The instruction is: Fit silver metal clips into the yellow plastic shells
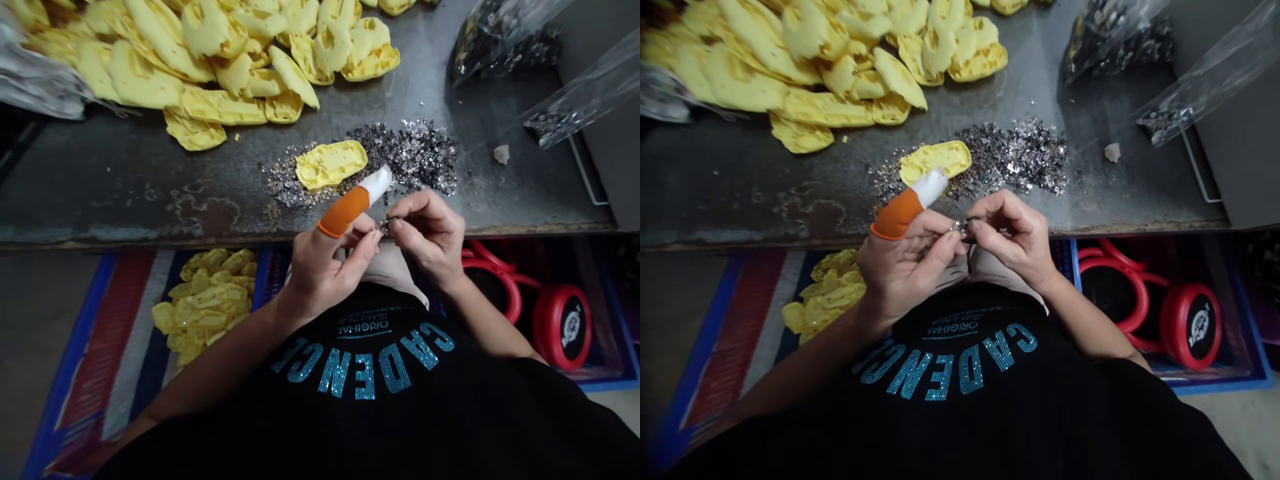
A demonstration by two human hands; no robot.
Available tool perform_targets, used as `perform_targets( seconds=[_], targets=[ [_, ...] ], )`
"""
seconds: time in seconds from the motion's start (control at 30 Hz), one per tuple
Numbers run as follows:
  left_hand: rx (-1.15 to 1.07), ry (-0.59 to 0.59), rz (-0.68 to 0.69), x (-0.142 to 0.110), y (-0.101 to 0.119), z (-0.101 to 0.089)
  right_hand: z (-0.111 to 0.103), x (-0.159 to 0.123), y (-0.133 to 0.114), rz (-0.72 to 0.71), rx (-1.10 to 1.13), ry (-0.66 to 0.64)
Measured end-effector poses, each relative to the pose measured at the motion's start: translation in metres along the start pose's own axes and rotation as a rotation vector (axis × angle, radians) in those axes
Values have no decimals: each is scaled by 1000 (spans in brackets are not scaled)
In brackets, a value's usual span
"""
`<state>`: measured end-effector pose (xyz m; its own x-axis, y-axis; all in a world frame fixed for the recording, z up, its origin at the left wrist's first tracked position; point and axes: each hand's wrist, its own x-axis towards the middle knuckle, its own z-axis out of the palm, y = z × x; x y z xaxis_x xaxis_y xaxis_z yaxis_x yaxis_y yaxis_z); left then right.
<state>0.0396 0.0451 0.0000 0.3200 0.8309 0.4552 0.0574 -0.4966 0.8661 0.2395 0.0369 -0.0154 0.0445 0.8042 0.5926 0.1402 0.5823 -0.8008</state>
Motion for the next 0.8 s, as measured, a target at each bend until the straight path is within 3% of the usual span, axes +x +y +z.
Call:
perform_targets(
  seconds=[0.1, 0.3, 0.43, 0.6, 0.67, 0.8],
  targets=[
    [-18, 50, -30, -1, -5, 3, 2, -4, 1, 62, 56, 15],
    [-223, 70, -125, 5, -2, 5, 0, -4, 0, -129, -153, 28],
    [-233, 118, -117, 3, 2, 6, 1, -2, 1, -167, -223, 18],
    [-245, 89, -147, 3, 2, 6, -2, 3, -2, -343, -306, -11],
    [-363, 57, -203, 6, 1, 5, -1, 3, -4, -249, -216, 12],
    [-624, -21, -378, 15, 2, 3, 12, -7, 0, 149, 164, 50]
  ],
)
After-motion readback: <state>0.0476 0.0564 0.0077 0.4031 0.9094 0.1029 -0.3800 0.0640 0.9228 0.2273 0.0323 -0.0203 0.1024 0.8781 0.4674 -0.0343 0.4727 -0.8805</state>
